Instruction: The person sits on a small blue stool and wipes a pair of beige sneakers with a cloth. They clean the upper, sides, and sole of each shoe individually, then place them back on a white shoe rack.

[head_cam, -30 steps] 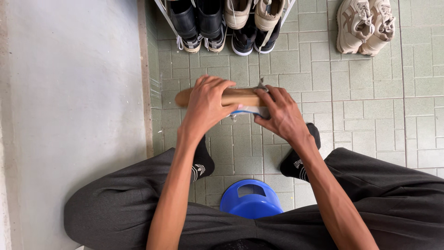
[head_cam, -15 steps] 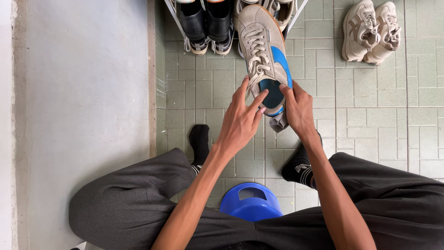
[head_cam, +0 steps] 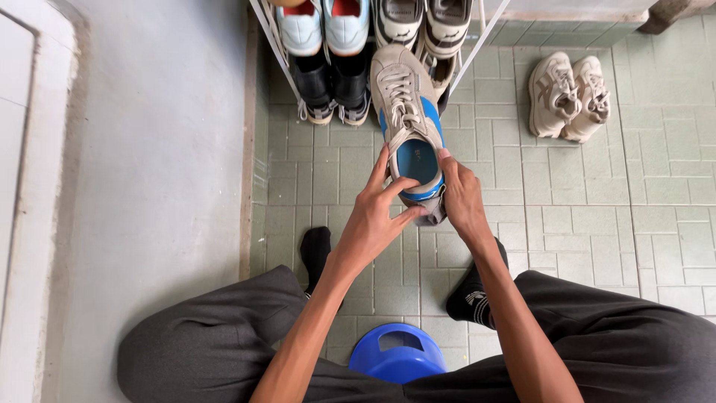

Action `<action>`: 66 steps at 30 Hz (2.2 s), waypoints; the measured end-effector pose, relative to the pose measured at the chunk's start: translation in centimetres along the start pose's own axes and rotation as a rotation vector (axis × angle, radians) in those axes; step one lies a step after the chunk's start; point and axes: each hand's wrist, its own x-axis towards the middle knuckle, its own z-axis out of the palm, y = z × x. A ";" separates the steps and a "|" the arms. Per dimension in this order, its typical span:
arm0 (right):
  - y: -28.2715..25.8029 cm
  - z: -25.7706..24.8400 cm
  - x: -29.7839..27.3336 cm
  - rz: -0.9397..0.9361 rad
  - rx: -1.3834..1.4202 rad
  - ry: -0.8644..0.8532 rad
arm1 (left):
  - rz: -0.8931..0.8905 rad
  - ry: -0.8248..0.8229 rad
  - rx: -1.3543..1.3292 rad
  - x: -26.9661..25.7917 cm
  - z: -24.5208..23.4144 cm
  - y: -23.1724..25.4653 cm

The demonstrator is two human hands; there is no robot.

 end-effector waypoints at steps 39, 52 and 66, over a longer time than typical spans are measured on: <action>-16.8 2.2 6.4 -0.843 -0.302 0.246 | 0.126 0.328 0.181 16.5 -10.0 -0.5; -18.8 6.7 14.4 -0.785 -0.199 0.233 | 0.048 0.629 0.291 21.7 -9.6 -3.2; -19.2 4.3 16.1 -0.821 -0.022 0.080 | 0.124 0.707 0.473 22.5 -8.5 -4.0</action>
